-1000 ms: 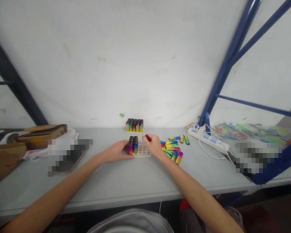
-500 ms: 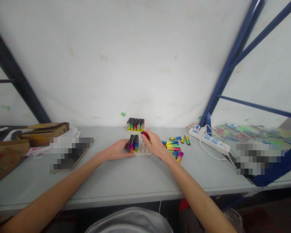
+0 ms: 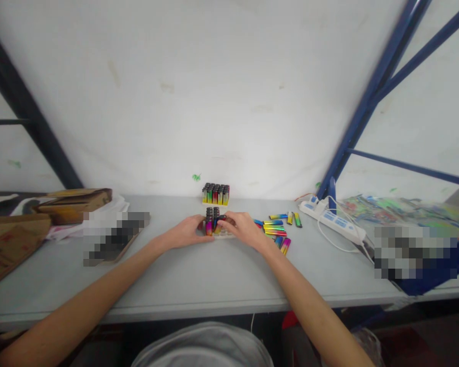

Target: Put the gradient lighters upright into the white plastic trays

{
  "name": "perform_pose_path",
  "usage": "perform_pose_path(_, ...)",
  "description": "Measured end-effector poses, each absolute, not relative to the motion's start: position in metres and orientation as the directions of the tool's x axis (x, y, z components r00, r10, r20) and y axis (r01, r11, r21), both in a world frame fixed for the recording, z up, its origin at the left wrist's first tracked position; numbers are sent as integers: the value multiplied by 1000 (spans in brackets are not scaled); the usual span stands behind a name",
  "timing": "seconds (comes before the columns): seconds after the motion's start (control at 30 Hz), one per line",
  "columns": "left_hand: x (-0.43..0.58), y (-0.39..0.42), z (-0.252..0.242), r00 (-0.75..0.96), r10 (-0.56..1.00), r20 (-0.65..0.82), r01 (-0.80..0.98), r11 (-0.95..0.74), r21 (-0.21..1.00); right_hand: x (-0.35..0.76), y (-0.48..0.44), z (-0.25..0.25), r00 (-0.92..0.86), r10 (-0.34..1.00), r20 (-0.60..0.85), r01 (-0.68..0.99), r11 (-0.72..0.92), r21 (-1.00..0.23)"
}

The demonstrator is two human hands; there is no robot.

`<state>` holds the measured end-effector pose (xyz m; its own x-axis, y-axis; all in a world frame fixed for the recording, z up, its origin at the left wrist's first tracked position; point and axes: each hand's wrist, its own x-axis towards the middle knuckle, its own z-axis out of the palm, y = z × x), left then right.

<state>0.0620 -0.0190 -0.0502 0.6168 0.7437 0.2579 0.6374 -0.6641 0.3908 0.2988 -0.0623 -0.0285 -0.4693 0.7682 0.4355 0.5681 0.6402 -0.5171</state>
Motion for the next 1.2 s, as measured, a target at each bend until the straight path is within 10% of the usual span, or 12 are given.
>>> perform_pose_path(0.93, 61, -18, -50, 647, 725, 239, 641, -686, 345, 289, -58, -36, -580, 751, 315, 662, 660, -356)
perform_pose_path(1.2, 62, -18, -47, 642, 733, 223, 656, -676, 334, 359, -37, -25, -162, 862, 480, 871, 354, -341)
